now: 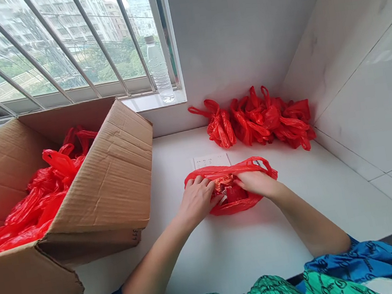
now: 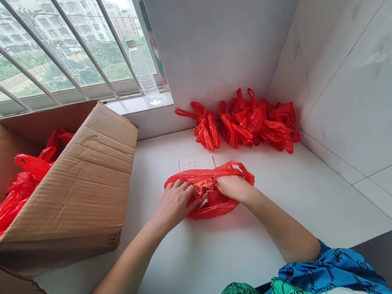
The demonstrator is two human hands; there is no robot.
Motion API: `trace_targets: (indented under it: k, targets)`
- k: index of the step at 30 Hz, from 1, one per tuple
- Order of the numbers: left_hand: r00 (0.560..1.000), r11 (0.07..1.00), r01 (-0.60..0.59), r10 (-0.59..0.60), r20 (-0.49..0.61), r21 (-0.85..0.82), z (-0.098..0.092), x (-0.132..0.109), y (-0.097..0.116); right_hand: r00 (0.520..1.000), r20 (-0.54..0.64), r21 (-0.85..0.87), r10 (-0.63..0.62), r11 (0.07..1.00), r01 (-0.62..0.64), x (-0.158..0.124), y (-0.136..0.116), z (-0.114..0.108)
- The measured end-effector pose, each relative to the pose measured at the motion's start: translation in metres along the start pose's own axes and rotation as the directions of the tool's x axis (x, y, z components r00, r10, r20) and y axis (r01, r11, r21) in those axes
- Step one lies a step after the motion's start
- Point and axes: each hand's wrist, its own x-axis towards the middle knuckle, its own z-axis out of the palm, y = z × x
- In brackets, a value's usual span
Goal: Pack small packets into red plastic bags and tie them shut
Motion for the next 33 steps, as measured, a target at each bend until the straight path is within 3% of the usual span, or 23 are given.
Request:
trace_targets:
  k: [6, 10, 16, 18, 20, 22, 24, 28, 33]
  targets:
    - [0.995, 0.996, 0.059, -0.054, 0.086, -0.059, 0.008, -0.001, -0.005, 0.999, -0.031, 0.000, -0.034, 0.999, 0.034, 0.010, 0.003, 0.012]
    - [0.999, 0.992, 0.044, -0.040, 0.028, -0.118, 0.006, -0.001, -0.009, 0.996, -0.063, -0.009, -0.068, 0.998, 0.067, 0.011, 0.007, 0.014]
    - [1.000, 0.978, -0.004, 0.002, -0.009, -0.206, -0.006, 0.000, -0.020, 0.969, -0.237, -0.056, -0.068, 0.997, 0.057, 0.007, 0.002, 0.013]
    - [0.998, 0.958, -0.033, 0.017, -0.057, -0.283, -0.010, 0.001, -0.022, 0.971, -0.235, 0.044, -0.051, 0.997, 0.063, 0.001, -0.008, 0.007]
    - [0.993, 0.921, -0.049, 0.005, -0.115, -0.388, -0.014, 0.002, -0.022, 0.971, -0.217, 0.267, -0.104, 0.950, 0.162, -0.005, -0.018, 0.001]
    - [0.985, 0.858, -0.036, -0.057, -0.164, -0.512, -0.016, 0.003, -0.020, 0.958, -0.207, 0.492, -0.200, 0.825, 0.279, -0.011, -0.025, -0.003]
    - [0.976, 0.771, 0.010, -0.147, -0.162, -0.637, -0.017, 0.003, -0.018, 0.950, -0.210, 0.619, -0.233, 0.721, 0.314, -0.012, -0.026, -0.003]
    - [0.972, 0.536, 0.070, -0.227, -0.064, -0.842, -0.014, 0.003, -0.022, 0.969, -0.191, 0.773, -0.156, 0.585, 0.247, -0.004, -0.017, 0.007]
    - [0.975, 0.255, 0.090, -0.221, 0.032, -0.963, -0.014, 0.005, -0.027, 0.968, -0.155, 0.901, -0.198, 0.374, 0.221, 0.003, -0.012, 0.007]
